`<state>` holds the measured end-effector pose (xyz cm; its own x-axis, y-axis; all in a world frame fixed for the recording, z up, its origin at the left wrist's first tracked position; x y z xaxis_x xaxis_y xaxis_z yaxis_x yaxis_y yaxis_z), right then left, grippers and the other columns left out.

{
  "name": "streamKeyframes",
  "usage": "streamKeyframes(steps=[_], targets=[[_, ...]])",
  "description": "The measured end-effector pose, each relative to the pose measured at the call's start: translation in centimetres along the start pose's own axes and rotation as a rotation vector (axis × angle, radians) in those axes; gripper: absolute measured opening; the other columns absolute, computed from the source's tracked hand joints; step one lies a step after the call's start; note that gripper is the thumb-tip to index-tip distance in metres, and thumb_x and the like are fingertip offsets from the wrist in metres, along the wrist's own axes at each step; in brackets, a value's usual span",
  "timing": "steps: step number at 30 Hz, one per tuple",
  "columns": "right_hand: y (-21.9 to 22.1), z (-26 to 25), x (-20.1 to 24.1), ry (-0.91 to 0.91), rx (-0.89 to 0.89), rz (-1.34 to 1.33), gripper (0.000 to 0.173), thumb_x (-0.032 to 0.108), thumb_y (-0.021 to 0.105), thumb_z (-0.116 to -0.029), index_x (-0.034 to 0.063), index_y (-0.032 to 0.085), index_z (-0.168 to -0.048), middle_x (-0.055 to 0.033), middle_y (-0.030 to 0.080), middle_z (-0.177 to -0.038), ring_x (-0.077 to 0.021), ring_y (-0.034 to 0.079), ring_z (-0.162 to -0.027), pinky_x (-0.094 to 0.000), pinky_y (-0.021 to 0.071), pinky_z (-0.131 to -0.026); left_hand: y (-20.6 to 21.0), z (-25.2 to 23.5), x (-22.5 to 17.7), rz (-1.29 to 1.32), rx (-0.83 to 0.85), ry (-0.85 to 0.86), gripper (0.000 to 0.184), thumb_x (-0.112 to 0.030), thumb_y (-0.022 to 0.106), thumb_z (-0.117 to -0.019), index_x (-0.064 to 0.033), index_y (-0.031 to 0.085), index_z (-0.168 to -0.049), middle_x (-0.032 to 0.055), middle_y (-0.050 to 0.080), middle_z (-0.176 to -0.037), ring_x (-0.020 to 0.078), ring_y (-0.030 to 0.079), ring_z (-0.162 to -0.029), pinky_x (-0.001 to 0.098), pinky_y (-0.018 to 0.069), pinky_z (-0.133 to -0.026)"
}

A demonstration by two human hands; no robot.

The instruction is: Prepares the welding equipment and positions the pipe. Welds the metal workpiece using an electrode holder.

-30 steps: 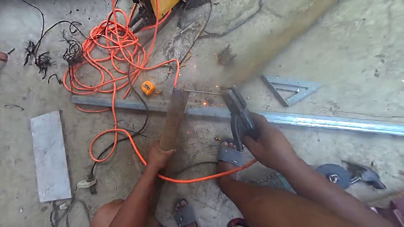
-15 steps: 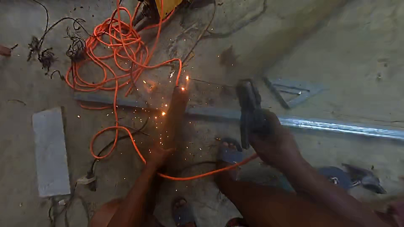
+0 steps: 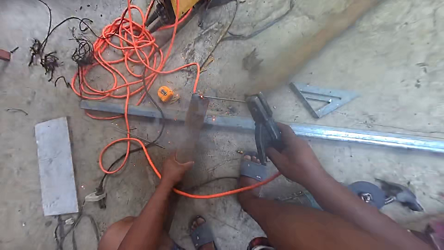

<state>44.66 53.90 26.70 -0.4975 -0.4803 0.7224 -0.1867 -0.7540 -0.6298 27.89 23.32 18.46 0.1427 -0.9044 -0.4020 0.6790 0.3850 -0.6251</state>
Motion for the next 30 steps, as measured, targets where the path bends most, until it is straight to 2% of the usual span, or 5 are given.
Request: streamKeyframes(steps=[3,5,9,22,30], targets=[[-0.2,0.2,0.7,0.031,0.039,0.058,0.062,0.015,0.068,-0.0908,0.0071,0.045,-0.148,-0.0137,0.069,-0.09,-0.0278,0.069,-0.079,-0.0537,0.0567,-0.072,-0.2,2.1,0.1,0.049,-0.007,-0.022,0.061,-0.023,0.082,-0.0889,0.0081,0.056,-0.134,0.0254,0.064,-0.126,0.031,0.062,-0.117,0.0452,0.0498,-0.102],[-0.3,0.2,1.0,0.082,0.054,0.038,0.064,0.014,0.073,-0.0911,0.0112,0.046,-0.148,-0.016,0.071,-0.094,-0.0306,0.071,-0.082,-0.0559,0.0572,-0.075,-0.2,2.2,0.8,0.042,0.059,-0.084,0.057,-0.015,0.068,-0.1,0.0118,0.047,-0.145,0.0312,0.054,-0.143,0.0366,0.052,-0.134,0.0467,0.0405,-0.114],[-0.1,0.4,0.8,0.061,-0.052,-0.098,0.058,0.023,0.064,-0.0919,0.0087,0.048,-0.146,-0.011,0.068,-0.089,-0.0196,0.067,-0.07,-0.0455,0.0576,-0.064,-0.5,0.1,-0.2,-0.045,0.017,-0.025,0.08,-0.038,0.088,-0.0815,-0.0001,0.054,-0.143,0.023,0.067,-0.129,0.0349,0.065,-0.122,0.0553,0.05,-0.107],[0.5,-0.1,0.4,0.112,0.03,-0.053,0.059,0.026,0.063,-0.0929,0.0119,0.047,-0.148,-0.0107,0.068,-0.089,-0.0218,0.068,-0.072,-0.0491,0.0573,-0.068,-0.6,-0.6,0.1,-0.029,0.043,-0.04,0.075,-0.041,0.089,-0.0766,-0.0043,0.061,-0.135,0.0178,0.071,-0.118,0.0317,0.069,-0.113,0.0564,0.0535,-0.101],[0.7,-0.2,0.3,0.075,0.013,-0.034,0.056,0.028,0.062,-0.0916,0.0137,0.049,-0.145,-0.0057,0.066,-0.081,-0.0164,0.065,-0.066,-0.0441,0.056,-0.062,-0.5,-0.6,0.4,-0.002,0.04,-0.028,0.07,-0.039,0.09,-0.0758,-0.0052,0.063,-0.131,0.0148,0.072,-0.114,0.0275,0.07,-0.108,0.0534,0.0547,-0.099]])
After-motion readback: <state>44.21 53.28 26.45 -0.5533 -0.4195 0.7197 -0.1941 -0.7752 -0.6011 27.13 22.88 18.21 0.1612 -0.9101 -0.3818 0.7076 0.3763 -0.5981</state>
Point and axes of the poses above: each hand's wrist, its own z-axis away from the middle knuckle, its own y-axis out of the palm, x = y × z, the point moved 1 cm from there along -z, towards the middle knuckle
